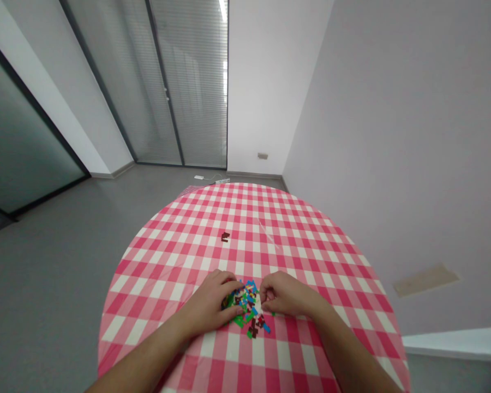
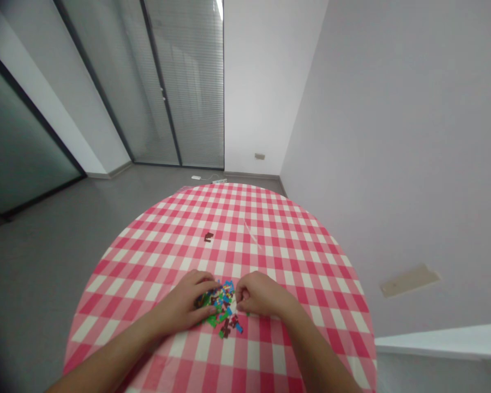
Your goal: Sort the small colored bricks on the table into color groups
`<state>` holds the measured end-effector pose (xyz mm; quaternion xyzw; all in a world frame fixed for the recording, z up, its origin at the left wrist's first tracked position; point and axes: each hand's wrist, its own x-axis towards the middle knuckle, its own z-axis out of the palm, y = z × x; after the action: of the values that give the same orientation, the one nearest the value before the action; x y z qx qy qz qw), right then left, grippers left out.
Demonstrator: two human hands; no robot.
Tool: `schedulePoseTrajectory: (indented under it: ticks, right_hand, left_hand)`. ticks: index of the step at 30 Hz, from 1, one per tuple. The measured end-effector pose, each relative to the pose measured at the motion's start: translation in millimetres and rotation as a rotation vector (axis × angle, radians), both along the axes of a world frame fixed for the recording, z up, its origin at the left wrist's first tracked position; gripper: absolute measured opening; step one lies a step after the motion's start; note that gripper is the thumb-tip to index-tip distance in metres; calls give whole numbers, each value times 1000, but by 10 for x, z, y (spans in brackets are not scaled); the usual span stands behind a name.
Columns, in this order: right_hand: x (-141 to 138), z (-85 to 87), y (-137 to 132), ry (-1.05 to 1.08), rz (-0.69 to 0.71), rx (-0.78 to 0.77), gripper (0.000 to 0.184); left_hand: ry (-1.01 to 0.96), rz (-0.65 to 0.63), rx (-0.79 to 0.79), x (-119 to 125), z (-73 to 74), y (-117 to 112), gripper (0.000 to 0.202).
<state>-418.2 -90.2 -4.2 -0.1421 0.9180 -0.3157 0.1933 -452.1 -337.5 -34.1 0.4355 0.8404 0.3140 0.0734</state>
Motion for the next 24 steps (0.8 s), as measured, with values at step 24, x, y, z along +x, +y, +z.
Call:
schedulePoseTrajectory:
  ticks: [24]
  right_hand:
    - [-88,-126,-115,278,-191,-108,10]
  left_hand:
    - [-273,259,146,-199,-46,120,35]
